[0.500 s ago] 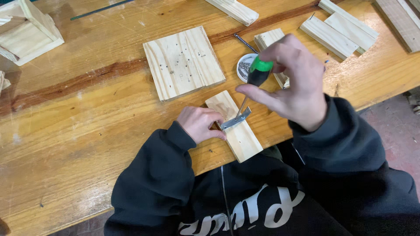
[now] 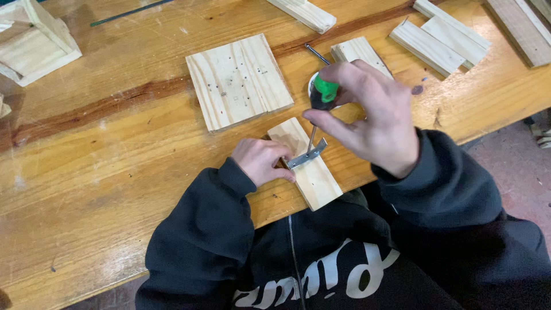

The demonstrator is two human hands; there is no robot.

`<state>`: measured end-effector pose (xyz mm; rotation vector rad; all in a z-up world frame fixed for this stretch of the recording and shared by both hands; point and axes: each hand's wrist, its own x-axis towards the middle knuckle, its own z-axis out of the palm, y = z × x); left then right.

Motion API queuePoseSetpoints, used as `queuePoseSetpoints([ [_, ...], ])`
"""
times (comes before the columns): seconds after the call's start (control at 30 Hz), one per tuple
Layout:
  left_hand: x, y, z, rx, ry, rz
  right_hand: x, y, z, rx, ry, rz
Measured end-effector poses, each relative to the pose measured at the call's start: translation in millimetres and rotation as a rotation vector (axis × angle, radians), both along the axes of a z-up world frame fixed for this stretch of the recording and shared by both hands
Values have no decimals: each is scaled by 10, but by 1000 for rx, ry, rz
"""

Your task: The person assembles a small wooden box by attaching metal brackets to wooden planks using a screwdriver and screws. They align the brackets, insert screws, and tighten them to join the pieces together.

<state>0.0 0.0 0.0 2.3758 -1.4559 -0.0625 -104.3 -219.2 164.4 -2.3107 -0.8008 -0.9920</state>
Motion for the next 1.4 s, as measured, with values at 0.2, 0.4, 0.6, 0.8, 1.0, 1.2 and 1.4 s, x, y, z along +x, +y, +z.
queuePoseSetpoints([
  [0.2,25,-1,25,27,-20,33,9,94,-97,66,-133,-179],
  [0.4,-13,-20,11,-41,-57,-16,62,-57,40,124,43,-45],
  [0.6,-19,-26,8,-36,-74,-25,-10,-243,88,358,-71,3],
  [0.8,-19,-17,185,12,28,-2,94,-475,-637,167,-156,-203],
  [1.0,-46,-28,277,1,96,-2,-51,-410,-1056,250,42,-179],
  [1.2,-41,-24,291,-27,3,-17,-164,-416,-1196,14,510,-410],
  [1.4,-21,-14,203,-46,-9,-3,-143,-436,-1033,-190,752,-474],
])
